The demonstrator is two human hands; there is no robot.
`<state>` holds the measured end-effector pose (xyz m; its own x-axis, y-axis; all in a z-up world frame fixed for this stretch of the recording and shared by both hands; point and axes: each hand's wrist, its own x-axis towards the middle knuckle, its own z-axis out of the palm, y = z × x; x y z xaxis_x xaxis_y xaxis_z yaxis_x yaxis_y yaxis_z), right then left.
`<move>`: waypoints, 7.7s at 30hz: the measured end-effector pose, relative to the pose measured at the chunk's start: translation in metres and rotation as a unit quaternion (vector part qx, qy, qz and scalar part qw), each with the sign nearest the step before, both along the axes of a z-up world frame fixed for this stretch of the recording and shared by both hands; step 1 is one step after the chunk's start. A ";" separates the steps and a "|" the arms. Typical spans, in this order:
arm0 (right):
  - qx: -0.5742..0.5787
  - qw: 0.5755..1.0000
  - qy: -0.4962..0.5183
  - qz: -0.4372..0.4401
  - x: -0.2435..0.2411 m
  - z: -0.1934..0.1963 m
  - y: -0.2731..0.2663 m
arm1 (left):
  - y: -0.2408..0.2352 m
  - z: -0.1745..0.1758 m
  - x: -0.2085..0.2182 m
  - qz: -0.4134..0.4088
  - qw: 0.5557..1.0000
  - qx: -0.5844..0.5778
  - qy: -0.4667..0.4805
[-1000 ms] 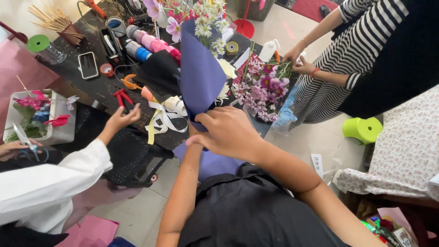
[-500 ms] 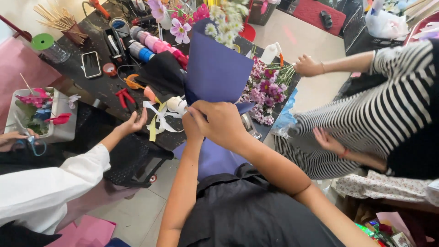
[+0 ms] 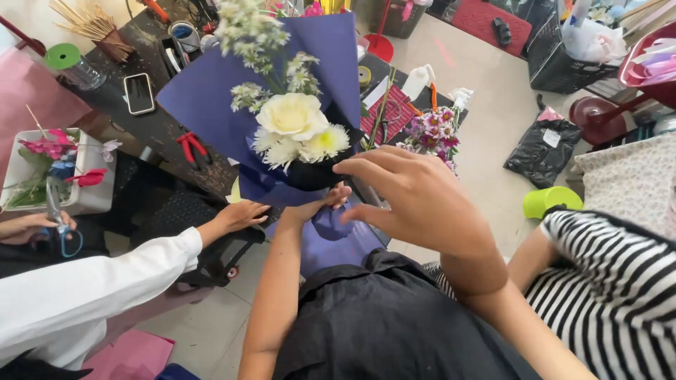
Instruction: The person wraps a bouquet of white flowers and greenery in purple paper. They fold the paper around the stems, secure it with tape, and trim the excess paper with scissors. The person then adds a second layer of purple paper and secures it with tape.
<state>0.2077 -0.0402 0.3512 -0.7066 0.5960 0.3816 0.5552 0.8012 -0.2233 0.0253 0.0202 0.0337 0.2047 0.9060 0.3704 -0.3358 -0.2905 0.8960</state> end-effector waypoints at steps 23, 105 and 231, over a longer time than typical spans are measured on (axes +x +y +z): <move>0.003 0.957 0.290 -0.001 0.011 -0.045 0.047 | 0.019 0.019 -0.002 -0.016 0.996 0.027 -0.081; -0.263 0.925 -0.130 0.240 -0.078 -0.124 0.089 | -0.029 -0.048 -0.057 0.071 0.985 -0.144 0.065; -0.438 0.756 0.097 -0.476 0.104 -0.269 -0.035 | -0.067 -0.125 0.176 -0.264 0.710 -0.240 0.608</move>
